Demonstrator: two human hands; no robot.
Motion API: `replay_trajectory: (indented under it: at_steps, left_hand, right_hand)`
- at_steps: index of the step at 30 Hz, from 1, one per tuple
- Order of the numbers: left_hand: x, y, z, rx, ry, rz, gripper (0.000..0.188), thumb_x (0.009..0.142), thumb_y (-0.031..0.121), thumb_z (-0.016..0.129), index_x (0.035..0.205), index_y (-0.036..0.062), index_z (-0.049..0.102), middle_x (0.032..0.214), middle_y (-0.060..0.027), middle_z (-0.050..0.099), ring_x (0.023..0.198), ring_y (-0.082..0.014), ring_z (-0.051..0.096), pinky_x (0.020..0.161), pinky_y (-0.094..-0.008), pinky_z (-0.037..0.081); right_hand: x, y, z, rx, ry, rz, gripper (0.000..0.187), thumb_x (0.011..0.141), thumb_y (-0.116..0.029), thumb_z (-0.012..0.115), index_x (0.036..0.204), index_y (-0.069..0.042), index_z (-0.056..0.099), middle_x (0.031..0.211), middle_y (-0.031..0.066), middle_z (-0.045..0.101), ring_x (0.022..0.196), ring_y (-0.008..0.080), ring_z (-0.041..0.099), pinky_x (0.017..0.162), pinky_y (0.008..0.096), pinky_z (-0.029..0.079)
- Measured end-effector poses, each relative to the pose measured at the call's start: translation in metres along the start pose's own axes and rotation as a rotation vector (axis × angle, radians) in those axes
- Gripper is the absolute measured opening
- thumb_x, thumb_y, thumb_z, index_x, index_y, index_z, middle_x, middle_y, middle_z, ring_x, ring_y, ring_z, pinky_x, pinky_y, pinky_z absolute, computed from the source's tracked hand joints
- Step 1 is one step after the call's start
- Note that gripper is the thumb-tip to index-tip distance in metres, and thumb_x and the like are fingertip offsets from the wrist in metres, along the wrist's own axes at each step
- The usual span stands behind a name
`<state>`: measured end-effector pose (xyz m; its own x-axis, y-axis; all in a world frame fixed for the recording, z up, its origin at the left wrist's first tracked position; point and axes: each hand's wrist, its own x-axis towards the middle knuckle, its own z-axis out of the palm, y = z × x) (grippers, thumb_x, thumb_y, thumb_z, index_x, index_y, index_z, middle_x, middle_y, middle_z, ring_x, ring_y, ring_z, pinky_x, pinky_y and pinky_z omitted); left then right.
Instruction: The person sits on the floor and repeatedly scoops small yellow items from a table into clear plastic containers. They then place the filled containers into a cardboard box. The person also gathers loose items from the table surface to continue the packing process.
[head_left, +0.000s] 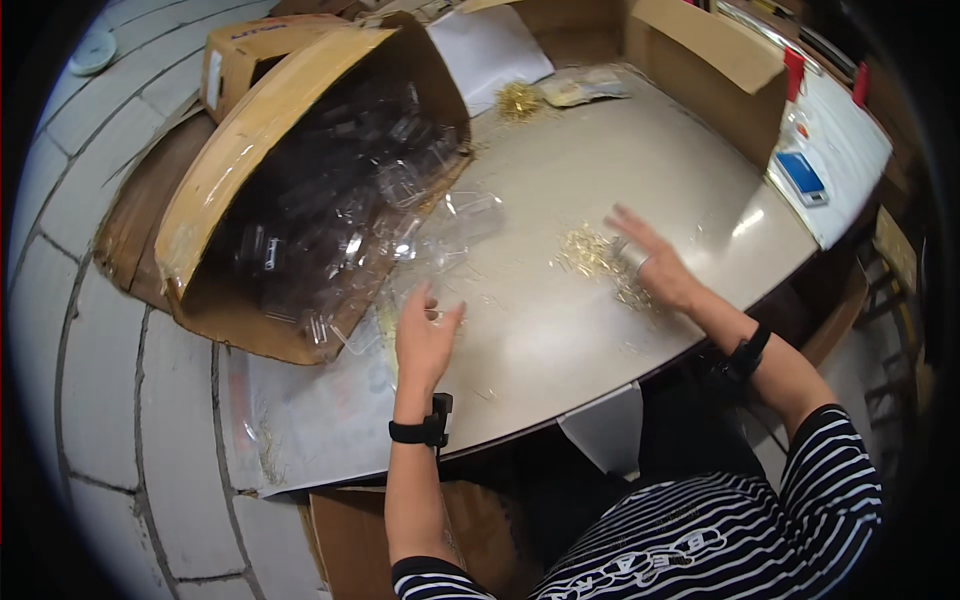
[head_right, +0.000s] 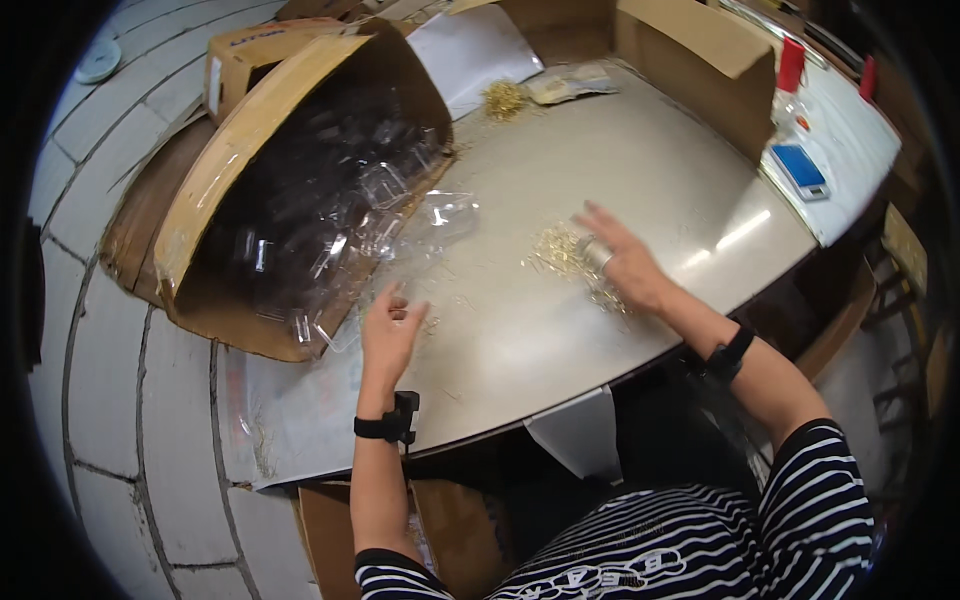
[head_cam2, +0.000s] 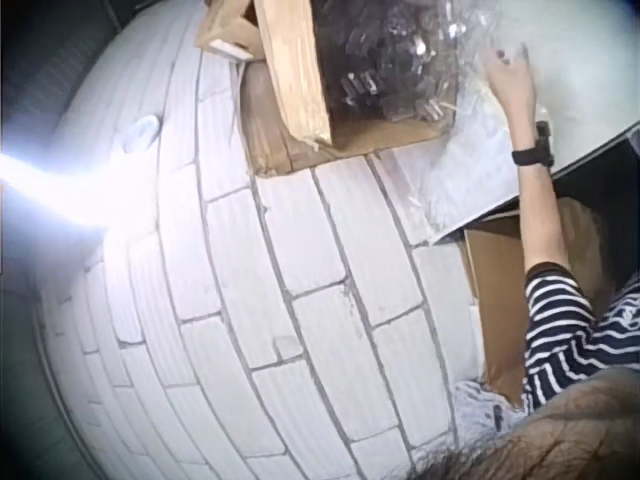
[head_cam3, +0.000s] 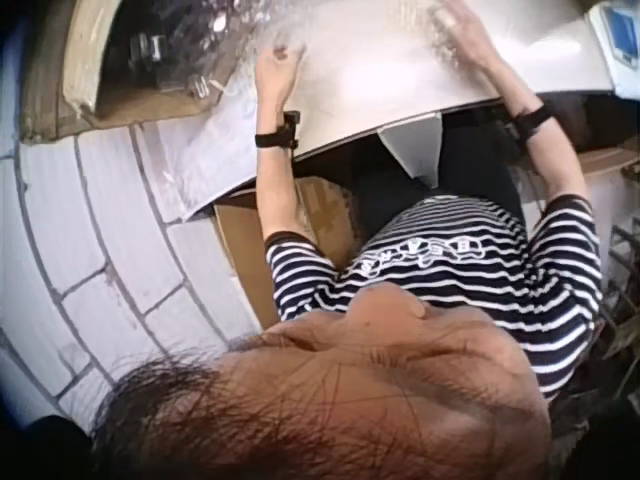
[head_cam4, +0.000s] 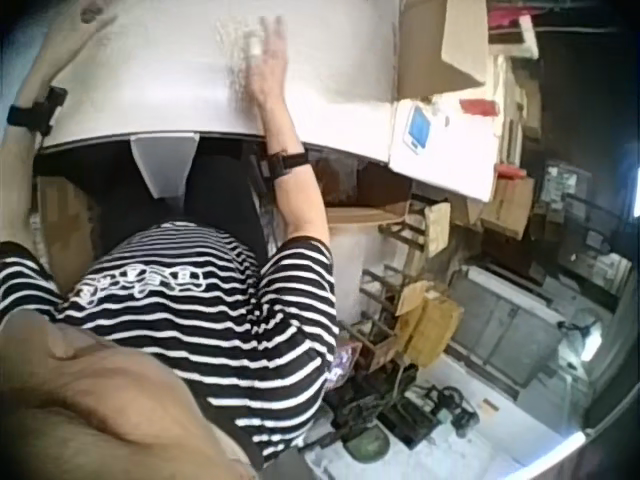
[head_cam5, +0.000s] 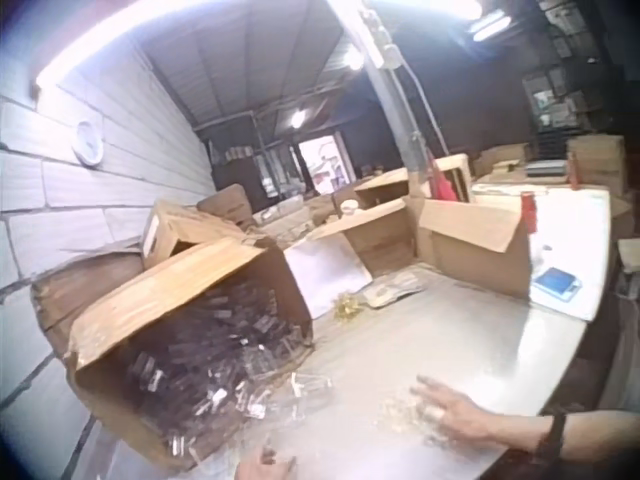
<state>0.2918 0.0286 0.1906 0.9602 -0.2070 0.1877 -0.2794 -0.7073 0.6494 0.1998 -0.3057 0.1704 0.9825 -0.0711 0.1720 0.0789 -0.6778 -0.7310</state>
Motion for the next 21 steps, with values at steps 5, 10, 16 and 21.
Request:
replay_trajectory:
  at_steps: [5, 10, 16, 21]
  left_hand:
    - [-0.039, 0.037, 0.004, -0.996, -0.132, -0.162, 0.054, 0.095, 0.029, 0.049, 0.143, 0.0120, 0.031, 0.120, -0.0200, 0.055, 0.079, -0.0229, 0.066, 0.057, -0.0246, 0.055]
    - [-0.091, 0.036, 0.038, -1.836, -0.237, -0.251, 0.054, 0.098, 0.042, 0.035, 0.144, 0.0132, 0.027, 0.135, -0.0271, 0.040, 0.081, -0.0347, 0.065, 0.054, -0.0340, 0.059]
    - [-0.168, 0.050, 0.048, -1.878, -0.294, -0.376, 0.059, 0.099, 0.046, 0.031, 0.138, 0.0018, 0.031, 0.129, -0.0286, 0.045, 0.074, -0.0351, 0.063, 0.050, -0.0329, 0.056]
    - [-0.266, 0.007, 0.046, -1.519, -0.165, -0.541, 0.051, 0.100, 0.041, 0.033, 0.131, 0.0005, 0.040, 0.116, -0.0274, 0.056, 0.072, -0.0315, 0.066, 0.049, -0.0272, 0.055]
  right_hand:
    - [-0.031, 0.056, -0.013, 0.047, 0.225, 0.253, 0.066, 0.093, -0.041, 0.048, 0.144, -0.006, 0.027, 0.149, 0.0234, 0.022, 0.140, 0.0346, 0.020, 0.114, 0.0414, 0.020]
    - [0.019, 0.006, 0.042, -0.437, 0.110, 0.088, 0.070, 0.092, -0.045, 0.047, 0.146, -0.009, 0.023, 0.150, 0.0198, 0.023, 0.141, 0.0325, 0.018, 0.114, 0.0445, 0.018]
    - [0.039, 0.015, 0.060, -0.546, -0.161, -0.161, 0.055, 0.095, -0.035, 0.044, 0.143, -0.011, 0.033, 0.150, 0.0140, 0.027, 0.140, 0.0319, 0.020, 0.114, 0.0418, 0.020]
    - [0.024, 0.001, 0.031, 0.020, -0.039, 0.014, 0.050, 0.095, -0.034, 0.045, 0.139, -0.012, 0.040, 0.148, 0.0140, 0.031, 0.138, 0.0286, 0.027, 0.113, 0.0385, 0.022]
